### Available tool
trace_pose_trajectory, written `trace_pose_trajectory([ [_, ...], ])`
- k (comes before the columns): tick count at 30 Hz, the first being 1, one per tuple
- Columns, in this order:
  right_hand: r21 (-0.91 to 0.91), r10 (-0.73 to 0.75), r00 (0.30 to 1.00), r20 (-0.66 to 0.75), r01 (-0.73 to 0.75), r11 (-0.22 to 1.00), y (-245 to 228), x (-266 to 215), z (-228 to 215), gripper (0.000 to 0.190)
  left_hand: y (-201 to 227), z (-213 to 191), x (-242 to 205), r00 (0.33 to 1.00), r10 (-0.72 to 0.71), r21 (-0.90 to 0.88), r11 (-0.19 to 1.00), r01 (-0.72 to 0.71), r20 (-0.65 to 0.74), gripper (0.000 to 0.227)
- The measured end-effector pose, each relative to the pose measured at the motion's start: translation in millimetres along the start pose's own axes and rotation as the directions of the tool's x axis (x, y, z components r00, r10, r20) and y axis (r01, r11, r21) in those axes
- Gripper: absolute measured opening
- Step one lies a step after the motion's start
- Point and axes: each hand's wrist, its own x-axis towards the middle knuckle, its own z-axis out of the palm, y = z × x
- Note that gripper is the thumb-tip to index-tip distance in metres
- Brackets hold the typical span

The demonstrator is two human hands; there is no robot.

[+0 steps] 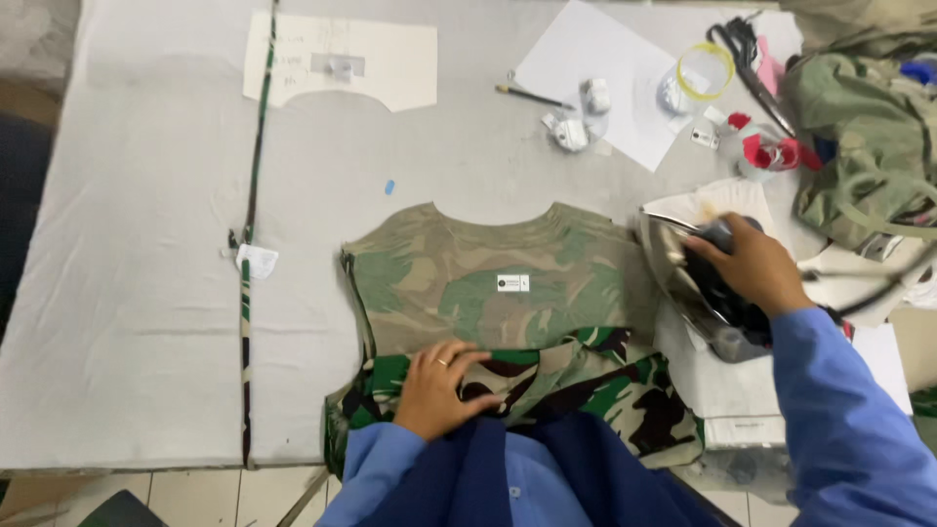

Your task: The person irons a camouflage-patterned shirt laid out on a white table. They repeatedly pick up small white tags from the table, place them on the shirt, and press them with a steam iron. The person adjusts the shirt's position and smooths the fabric between ironing cycles.

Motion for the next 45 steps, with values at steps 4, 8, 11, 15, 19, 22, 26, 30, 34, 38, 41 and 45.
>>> trace_pose_trajectory([
  [4, 0.096, 0.128, 0.967, -0.219, -0.109, 0.989, 99.6, 22.5, 24.2, 0.057, -6.4, 6.5, 7.1, 0.999, 0.003, -0.013, 1.0, -0.002, 0.045, 0.021],
  [8, 0.014, 0.123, 0.936, -0.329, -0.125, 0.992, 105.9, 15.8, 38.7, 0.073, -2.5, 1.8, 11.3, 0.996, 0.054, 0.004, 0.999, -0.054, 0.072, 0.027],
  [11, -0.097, -0.165, 0.899, -0.406, 0.137, 0.986, 42.8, -22.5, 64.9, 0.086, 3.0, 6.5, 5.8, 0.984, 0.118, 0.102, 0.986, -0.132, 0.133, 0.036],
  [15, -0.018, -0.922, 0.382, -0.063, 0.923, 0.383, -61.4, -101.6, 160.4, 0.082, 0.0, 3.6, 13.8, 0.979, 0.199, 0.015, 0.98, -0.199, -0.046, 0.022],
  [19, 0.146, -0.864, 0.483, -0.141, 0.874, 0.464, -62.9, -73.9, 199.9, 0.032, 27.4, -12.9, 20.9, 0.981, -0.188, -0.278, 0.945, 0.17, -0.038, 0.03],
  [22, 0.271, -0.608, 0.776, -0.166, 0.629, 0.729, -65.3, -65.5, 186.7, 0.036, 46.3, -6.6, 33.4, 0.99, -0.135, 0.017, 0.991, 0.134, 0.034, 0.076],
  [26, -0.216, -0.841, 0.54, -0.038, 0.817, 0.535, -48.5, -45.6, 152.0, 0.044, 1.2, -0.6, 57.8, 0.992, -0.087, 0.369, 0.928, 0.045, 0.097, 0.025],
  [30, -0.281, -0.535, 0.845, 0.006, 0.515, 0.81, -39.5, -0.2, 91.4, 0.034, -64.3, -55.8, 89.5, 0.937, -0.343, 0.494, 0.805, 0.33, -0.066, 0.011],
  [34, 0.106, -0.431, 0.9, 0.065, 0.424, 0.9, -21.0, 65.5, 125.3, 0.045, -80.7, -77.9, 113.7, 0.81, -0.586, 0.23, 0.788, 0.572, -0.005, 0.034],
  [38, 0.101, -0.221, 0.967, -0.131, 0.235, 0.967, -34.6, 49.7, 151.6, 0.035, -54.9, -79.0, 109.4, 0.755, -0.656, 0.099, 0.75, 0.654, -0.022, 0.058],
  [41, -0.017, -0.278, 0.861, -0.426, 0.3, 0.954, -30.1, 41.6, 164.8, 0.017, -75.5, -64.1, 100.9, 0.824, -0.509, 0.24, 0.792, 0.561, -0.247, 0.048],
  [45, -0.13, -0.312, 0.767, -0.561, 0.29, 0.948, -29.0, 66.4, 184.7, 0.013, -94.0, -57.9, 109.4, 0.853, -0.426, 0.391, 0.761, 0.518, -0.302, 0.035],
])
